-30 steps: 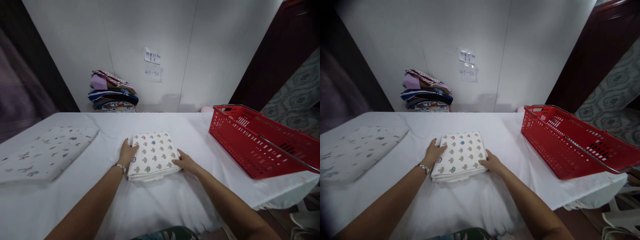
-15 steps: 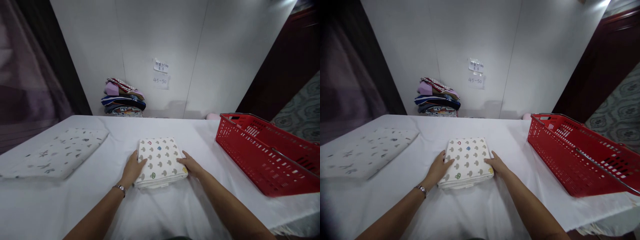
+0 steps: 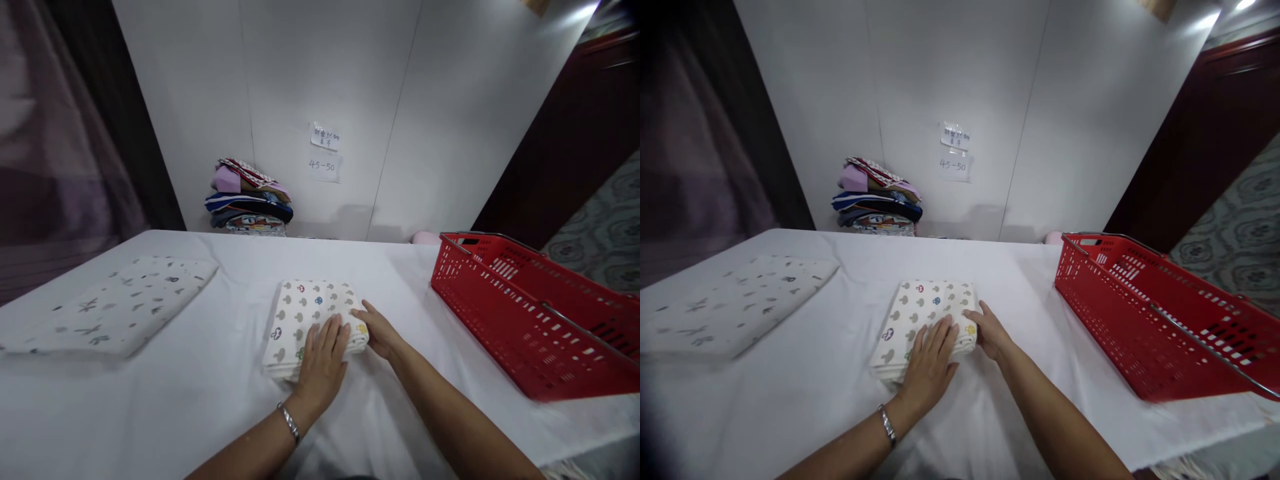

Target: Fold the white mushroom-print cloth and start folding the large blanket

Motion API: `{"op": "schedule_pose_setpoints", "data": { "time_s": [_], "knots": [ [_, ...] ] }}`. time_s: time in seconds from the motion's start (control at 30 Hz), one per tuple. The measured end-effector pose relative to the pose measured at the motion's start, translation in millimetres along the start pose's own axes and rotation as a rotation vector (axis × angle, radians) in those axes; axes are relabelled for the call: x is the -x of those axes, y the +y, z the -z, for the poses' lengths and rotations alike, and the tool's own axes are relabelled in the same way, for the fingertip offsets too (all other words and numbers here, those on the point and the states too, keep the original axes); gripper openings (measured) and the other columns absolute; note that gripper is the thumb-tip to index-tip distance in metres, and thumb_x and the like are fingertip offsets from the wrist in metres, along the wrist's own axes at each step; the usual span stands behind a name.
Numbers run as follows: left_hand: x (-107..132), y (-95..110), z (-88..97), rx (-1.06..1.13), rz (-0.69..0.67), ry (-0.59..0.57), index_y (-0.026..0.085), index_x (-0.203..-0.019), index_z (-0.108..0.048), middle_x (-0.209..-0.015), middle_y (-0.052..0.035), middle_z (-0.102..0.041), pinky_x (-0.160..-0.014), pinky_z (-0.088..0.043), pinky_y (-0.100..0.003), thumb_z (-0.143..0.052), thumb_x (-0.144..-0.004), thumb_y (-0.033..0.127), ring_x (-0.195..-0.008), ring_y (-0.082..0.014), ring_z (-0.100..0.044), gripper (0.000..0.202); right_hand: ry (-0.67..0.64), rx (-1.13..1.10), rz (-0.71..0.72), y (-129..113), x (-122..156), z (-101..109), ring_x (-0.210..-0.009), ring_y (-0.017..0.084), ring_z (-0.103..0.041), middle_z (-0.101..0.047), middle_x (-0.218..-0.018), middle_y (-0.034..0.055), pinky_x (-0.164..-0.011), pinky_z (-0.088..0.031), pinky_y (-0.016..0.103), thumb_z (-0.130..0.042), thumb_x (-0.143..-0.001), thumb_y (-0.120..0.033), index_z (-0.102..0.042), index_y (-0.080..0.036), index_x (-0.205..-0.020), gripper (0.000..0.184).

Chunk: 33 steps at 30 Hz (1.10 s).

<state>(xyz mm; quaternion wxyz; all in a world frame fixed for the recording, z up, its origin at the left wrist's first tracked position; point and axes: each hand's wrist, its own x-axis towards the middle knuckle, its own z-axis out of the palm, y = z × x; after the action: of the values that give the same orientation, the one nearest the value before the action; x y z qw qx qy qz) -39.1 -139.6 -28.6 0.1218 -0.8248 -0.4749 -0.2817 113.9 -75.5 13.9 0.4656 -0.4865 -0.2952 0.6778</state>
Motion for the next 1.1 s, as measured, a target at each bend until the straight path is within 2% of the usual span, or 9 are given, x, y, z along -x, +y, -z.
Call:
{"op": "schedule_pose_setpoints", "data": {
  "time_s": [0.13,0.33,0.47,0.6,0.8,0.9,0.97,1.03,1.1],
  "knots": [
    [-4.0,-9.9,-1.6,-0.005,0.006,0.091,0.017,-0.134,-0.037,-0.138,-0.0112,-0.045,-0.107,-0.026,-0.048,-0.046,-0.074,0.004,-0.127,-0.0236,-0.039,0.062,0.02,-0.003,0.011,0.3,7.8,-3.2,-0.067,0.015,-0.062,-0.066,-0.104,0.0086,-0.054,-0.045,0.024,-0.069,-0.072,-0.028,-0.009,-0.023,-0.144,0.094],
    [-9.0,-25.7,18.8,0.042,-0.025,0.14,0.013,-0.137,-0.032,-0.116,-0.0122,-0.059,-0.093,-0.041,-0.039,-0.043,-0.071,0.001,-0.106,-0.0223,-0.054,0.068,-0.005,-0.066,0.012,6.9,17.1,-8.3,-0.072,0.016,-0.063,-0.066,-0.106,0.0066,-0.057,-0.048,0.025,-0.071,-0.072,-0.032,-0.011,-0.025,-0.144,0.094],
    [-8.1,-21.7,26.5,0.031,-0.015,0.106,0.013,-0.137,-0.031,-0.119,-0.0119,-0.057,-0.095,-0.038,-0.04,-0.045,-0.071,0.002,-0.108,-0.0232,-0.052,0.069,0.001,-0.101,0.01,6.7,21.2,-13.5,-0.075,0.016,-0.064,-0.066,-0.107,0.0062,-0.058,-0.049,0.025,-0.07,-0.072,-0.029,-0.013,-0.026,-0.143,0.092],
    [-5.2,-11.3,24.0,0.013,0.034,0.122,0.014,-0.136,-0.034,-0.125,-0.0131,-0.053,-0.1,-0.033,-0.044,-0.05,-0.072,0.006,-0.116,-0.0259,-0.047,0.066,-0.023,-0.1,0.019,5.3,23.4,-17.4,-0.071,0.015,-0.064,-0.067,-0.104,0.0051,-0.055,-0.048,0.023,-0.071,-0.071,-0.027,-0.018,-0.026,-0.142,0.089],
    [-15.9,-19.3,26.0,0.09,0.014,0.12,0.015,-0.135,-0.033,-0.114,-0.0102,-0.059,-0.092,-0.041,-0.039,-0.048,-0.071,0.003,-0.104,-0.0224,-0.054,0.067,-0.08,-0.076,0.063,9.8,23.3,-12.1,-0.072,0.016,-0.064,-0.067,-0.098,0.0034,-0.057,-0.05,0.026,-0.068,-0.074,-0.036,-0.023,-0.029,-0.139,0.08],
    [-26.9,-30.5,35.0,0.122,0.064,0.117,0.015,-0.134,-0.034,-0.115,-0.0094,-0.059,-0.09,-0.044,-0.037,-0.048,-0.07,0.003,-0.103,-0.022,-0.054,0.067,-0.091,0.016,0.148,19.6,16.5,4.1,-0.069,0.017,-0.063,-0.066,-0.091,0.0051,-0.058,-0.051,0.031,-0.058,-0.079,-0.047,-0.02,-0.028,-0.142,0.076],
    [-35.4,-37.7,43.0,0.136,0.111,0.109,0.016,-0.134,-0.035,-0.115,-0.0092,-0.06,-0.089,-0.046,-0.036,-0.049,-0.069,0.003,-0.104,-0.0223,-0.054,0.068,0.005,0.191,0.265,28.4,7.5,19.1,-0.076,0.019,-0.063,-0.064,-0.099,0.0077,-0.062,-0.052,0.034,-0.058,-0.078,-0.045,-0.019,-0.026,-0.143,0.078],
    [-44.6,-43.5,52.2,0.149,0.145,0.102,0.016,-0.133,-0.036,-0.116,-0.0087,-0.059,-0.089,-0.046,-0.035,-0.05,-0.069,0.005,-0.106,-0.0226,-0.054,0.067,0.119,0.413,0.425,36.4,-4.4,33.5,-0.099,0.023,-0.058,-0.056,-0.12,0.0103,-0.073,-0.051,0.037,-0.063,-0.073,-0.036,-0.023,-0.027,-0.142,0.081],
    [-54.2,-47.4,63.1,0.172,0.185,0.098,0.018,-0.132,-0.039,-0.12,-0.0076,-0.059,-0.091,-0.046,-0.034,-0.051,-0.069,0.006,-0.108,-0.0226,-0.054,0.065,0.169,0.579,0.564,40.5,-17.3,43.5,-0.123,0.024,-0.043,-0.04,-0.14,0.0084,-0.09,-0.044,0.039,-0.067,-0.067,-0.028,-0.028,-0.028,-0.141,0.084]
  ]
}}
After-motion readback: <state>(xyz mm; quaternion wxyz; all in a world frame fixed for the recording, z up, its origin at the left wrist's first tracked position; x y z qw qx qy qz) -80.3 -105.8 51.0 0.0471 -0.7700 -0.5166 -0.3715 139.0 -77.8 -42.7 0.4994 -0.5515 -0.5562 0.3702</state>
